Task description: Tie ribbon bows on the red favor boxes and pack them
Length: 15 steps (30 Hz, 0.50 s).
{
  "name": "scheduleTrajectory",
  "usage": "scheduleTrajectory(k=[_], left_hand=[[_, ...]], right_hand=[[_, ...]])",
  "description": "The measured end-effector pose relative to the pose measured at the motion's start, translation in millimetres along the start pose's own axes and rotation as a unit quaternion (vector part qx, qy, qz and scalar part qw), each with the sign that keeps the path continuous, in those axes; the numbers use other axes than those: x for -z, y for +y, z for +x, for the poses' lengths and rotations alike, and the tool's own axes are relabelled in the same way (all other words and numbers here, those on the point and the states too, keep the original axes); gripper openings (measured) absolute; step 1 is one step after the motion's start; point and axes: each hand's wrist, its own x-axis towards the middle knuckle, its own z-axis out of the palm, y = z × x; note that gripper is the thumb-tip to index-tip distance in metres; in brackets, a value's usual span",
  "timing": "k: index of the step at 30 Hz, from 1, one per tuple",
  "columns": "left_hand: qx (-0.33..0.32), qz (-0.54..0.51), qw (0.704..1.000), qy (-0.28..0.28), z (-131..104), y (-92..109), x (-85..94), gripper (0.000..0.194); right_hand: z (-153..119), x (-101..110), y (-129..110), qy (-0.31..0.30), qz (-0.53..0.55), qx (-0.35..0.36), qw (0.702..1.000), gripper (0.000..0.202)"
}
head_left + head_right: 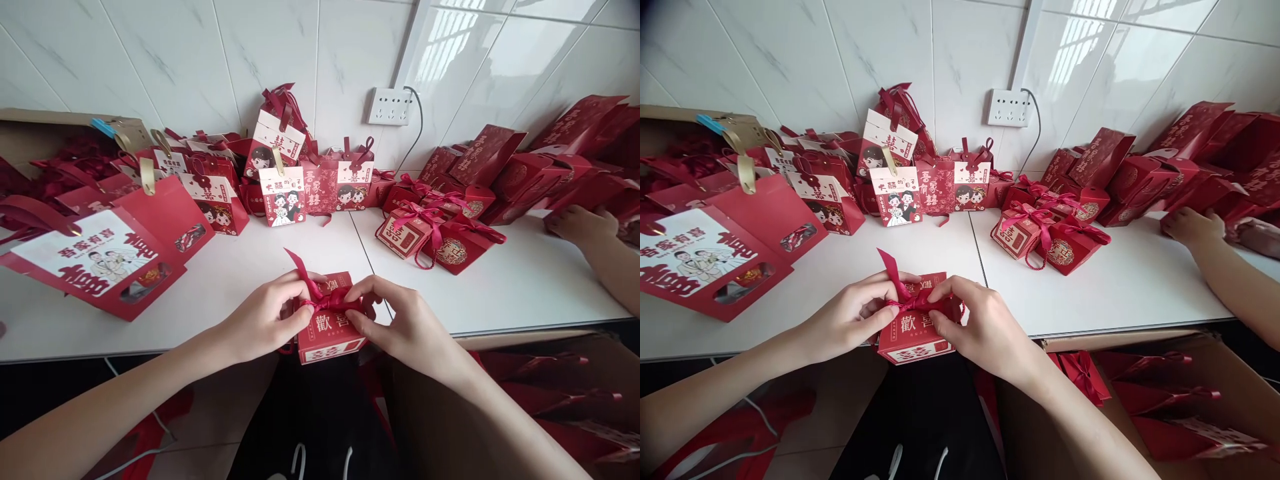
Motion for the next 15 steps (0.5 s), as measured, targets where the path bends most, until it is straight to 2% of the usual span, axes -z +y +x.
scheduleTrajectory(k=[6,15], left_hand=[[-0.003,0.022,1.0,0.009,1.0,0.5,0.0,0.022],[-0.005,0.01,1.0,-0.001,0.7,-3.5,0.7,0.022]], right_hand=[[4.4,3.3,-0.5,-0.045,0.041,-0.033,0.998,0.014],[16.4,13.8,-0.1,-0.115,0.128,-0.028,0.985,0.017]])
